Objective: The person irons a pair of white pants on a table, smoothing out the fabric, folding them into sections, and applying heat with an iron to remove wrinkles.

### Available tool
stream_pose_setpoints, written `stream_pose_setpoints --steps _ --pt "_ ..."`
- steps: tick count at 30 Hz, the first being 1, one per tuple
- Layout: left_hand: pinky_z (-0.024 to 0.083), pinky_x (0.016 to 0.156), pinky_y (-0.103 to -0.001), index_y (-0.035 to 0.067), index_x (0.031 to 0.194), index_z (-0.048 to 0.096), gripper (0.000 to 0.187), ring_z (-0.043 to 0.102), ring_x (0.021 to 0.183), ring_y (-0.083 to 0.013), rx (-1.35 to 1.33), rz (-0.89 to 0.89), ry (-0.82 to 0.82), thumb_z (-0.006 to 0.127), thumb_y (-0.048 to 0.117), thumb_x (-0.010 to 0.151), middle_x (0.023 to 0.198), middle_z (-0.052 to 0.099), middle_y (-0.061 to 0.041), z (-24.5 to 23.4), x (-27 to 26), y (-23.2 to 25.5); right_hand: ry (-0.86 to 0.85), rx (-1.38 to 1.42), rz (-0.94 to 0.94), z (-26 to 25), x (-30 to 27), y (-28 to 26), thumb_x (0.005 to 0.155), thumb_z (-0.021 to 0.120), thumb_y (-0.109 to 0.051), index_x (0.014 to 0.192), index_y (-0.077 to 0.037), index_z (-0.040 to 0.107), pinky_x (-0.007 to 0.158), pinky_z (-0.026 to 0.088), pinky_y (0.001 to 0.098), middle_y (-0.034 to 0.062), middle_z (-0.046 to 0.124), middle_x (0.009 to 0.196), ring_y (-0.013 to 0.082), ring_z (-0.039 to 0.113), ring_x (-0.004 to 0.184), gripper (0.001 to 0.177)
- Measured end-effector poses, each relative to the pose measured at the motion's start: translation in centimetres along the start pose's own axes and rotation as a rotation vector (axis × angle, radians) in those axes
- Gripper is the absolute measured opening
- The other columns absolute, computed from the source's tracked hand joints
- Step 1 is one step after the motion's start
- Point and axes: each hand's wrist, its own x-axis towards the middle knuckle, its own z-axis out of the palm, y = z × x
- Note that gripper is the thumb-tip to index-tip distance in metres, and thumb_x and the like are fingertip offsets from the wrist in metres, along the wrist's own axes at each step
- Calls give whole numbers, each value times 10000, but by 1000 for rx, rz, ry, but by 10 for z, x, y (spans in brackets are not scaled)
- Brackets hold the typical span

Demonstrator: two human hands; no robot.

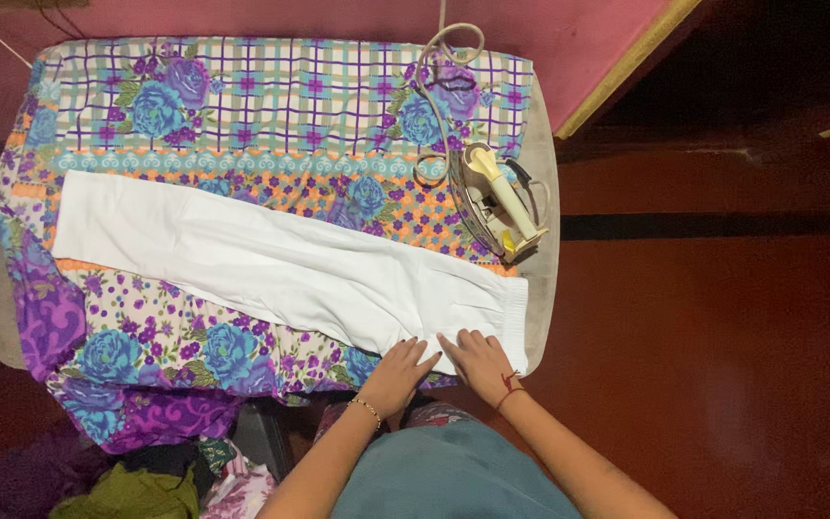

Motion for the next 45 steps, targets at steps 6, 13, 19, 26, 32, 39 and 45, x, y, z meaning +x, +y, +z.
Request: stream_pose_setpoints --steps 6,13,19,26,32,39,45 --pt "302 1157 -474 132 1525 420 796 376 1398 -388 45 7 69 692 31 784 1503 419 -196 12 -1 -1 49 -32 58 -3 -9 2 887 662 -171 1415 -215 580 734 436 400 54 591 961 241 572 901 535" --pt "319 1147 -486 118 1476 449 819 395 1371 -400 -116 -16 124 703 31 702 1484 439 -212 4 -5 1 383 130 412 -12 -20 14 852 751 -261 1220 -109 632 889 472 432 124 612 1077 302 596 1029 415" --pt "435 1032 -473 14 1486 434 810 514 1202 -360 -318 -150 247 690 46 718 1333 534 -173 11 15 3 371 720 954 33 -28 64 766 857 -267 1290 -19 538 861 549 362 154 620 1104 237 620 956 662" --pt "433 963 -467 -11 1487 412 836 512 1160 -338 -152 -174 129 752 96 731 1308 524 -155 14 23 1 209 1248 1128 52 -31 91 677 932 -68 1314 -74 430 744 565 314 21 553 1068 113 602 922 811" --pt "436 980 -465 -9 1487 428 827 518 1169 -336 -182 -160 207 758 82 734 1313 525 -158 22 20 -1 -186 1391 956 26 -43 111 780 807 -107 1199 47 677 703 484 330 72 725 941 174 623 814 466" --pt "436 956 -470 12 1489 426 861 515 1150 -335 -188 -139 169 781 89 709 1294 526 -146 10 20 -1 -94 1083 886 60 -43 132 783 758 -215 1081 -4 710 812 545 349 75 729 935 221 678 873 368" --pt "450 904 -439 101 1507 475 803 533 1094 -300 -51 -66 177 673 -1 735 1261 554 -105 8 19 -2 439 359 801 -5 -5 96 741 753 -132 1166 -65 606 895 471 474 185 541 1169 373 557 1097 456"
